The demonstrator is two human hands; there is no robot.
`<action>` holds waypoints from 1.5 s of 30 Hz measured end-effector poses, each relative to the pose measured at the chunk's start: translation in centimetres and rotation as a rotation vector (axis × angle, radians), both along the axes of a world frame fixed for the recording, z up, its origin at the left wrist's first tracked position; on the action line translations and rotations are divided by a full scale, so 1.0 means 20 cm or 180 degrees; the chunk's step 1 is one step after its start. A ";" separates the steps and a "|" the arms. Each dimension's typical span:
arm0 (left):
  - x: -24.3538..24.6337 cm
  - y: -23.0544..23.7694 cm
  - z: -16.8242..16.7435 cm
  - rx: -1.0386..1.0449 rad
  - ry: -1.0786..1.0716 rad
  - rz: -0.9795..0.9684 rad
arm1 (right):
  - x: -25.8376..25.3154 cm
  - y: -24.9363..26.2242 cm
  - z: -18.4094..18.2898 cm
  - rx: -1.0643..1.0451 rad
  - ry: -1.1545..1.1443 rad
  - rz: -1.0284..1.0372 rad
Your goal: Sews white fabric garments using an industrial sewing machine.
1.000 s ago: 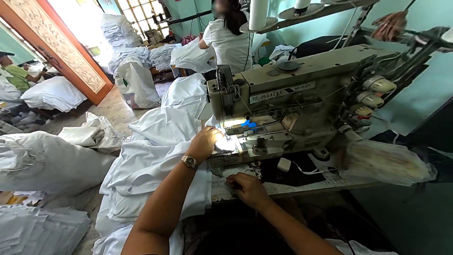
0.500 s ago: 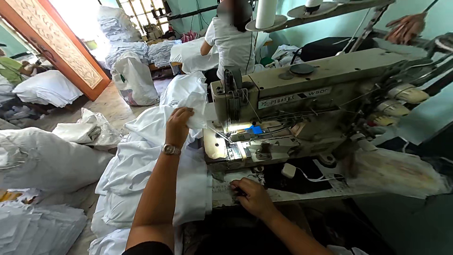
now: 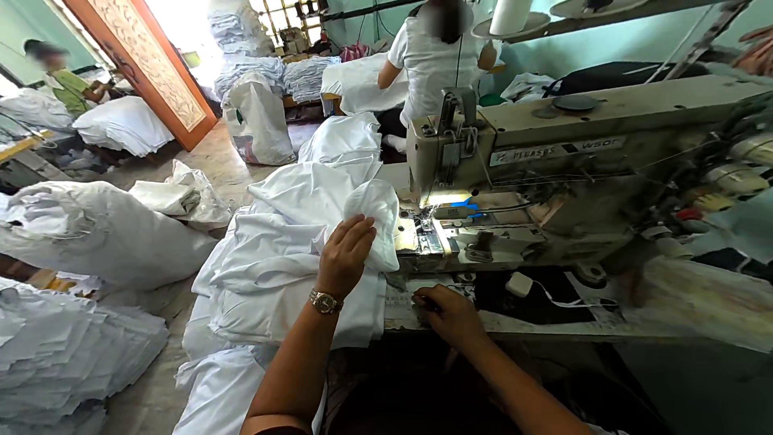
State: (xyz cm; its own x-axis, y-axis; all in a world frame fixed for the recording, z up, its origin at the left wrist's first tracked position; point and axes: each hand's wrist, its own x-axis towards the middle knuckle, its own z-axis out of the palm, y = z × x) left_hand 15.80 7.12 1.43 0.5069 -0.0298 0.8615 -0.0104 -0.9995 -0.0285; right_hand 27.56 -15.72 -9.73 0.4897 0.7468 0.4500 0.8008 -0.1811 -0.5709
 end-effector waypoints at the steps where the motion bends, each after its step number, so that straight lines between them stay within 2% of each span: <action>1: 0.00 0.00 0.01 0.0026 0.0035 0.0021 | 0.00 0.00 0.04 -0.0212 0.0240 0.0007; 4: -0.01 0.00 0.01 0.0097 0.0110 0.0052 | 0.03 0.01 0.20 -0.0870 0.1101 0.0181; 9: -0.02 -0.05 -0.02 -0.0113 0.0299 0.0002 | 0.01 -0.01 0.28 -0.0458 0.0898 0.0106; 12: 0.00 -0.18 -0.03 -0.0546 0.1217 0.0288 | 0.01 -0.02 0.28 -0.0121 0.0964 -0.0084; 14: 0.02 -0.27 -0.07 -0.0595 0.1759 0.0574 | 0.02 -0.03 0.27 -0.0009 0.1041 -0.0158; 22: 0.03 -0.30 -0.07 -0.0594 0.1823 0.0740 | 0.03 -0.04 0.22 0.0222 0.1545 -0.0072; 30: 0.03 -0.31 -0.06 -0.0637 0.1780 0.0738 | 0.00 0.03 0.24 0.0692 0.2294 0.0327; 33: 0.03 -0.31 -0.07 -0.0597 0.1762 0.0756 | -0.02 0.04 0.24 0.0726 0.2315 0.0341; 35: 0.03 -0.31 -0.07 -0.0645 0.1770 0.0740 | -0.01 0.04 0.24 0.0763 0.2048 0.0250; 39: 0.02 -0.29 -0.06 -0.1102 0.1711 0.0465 | 0.01 0.01 0.27 0.0778 0.1507 -0.0044; 45: -0.11 -0.26 0.00 -0.3121 0.0926 -0.0544 | 0.02 -0.01 0.29 0.0785 0.1337 -0.0222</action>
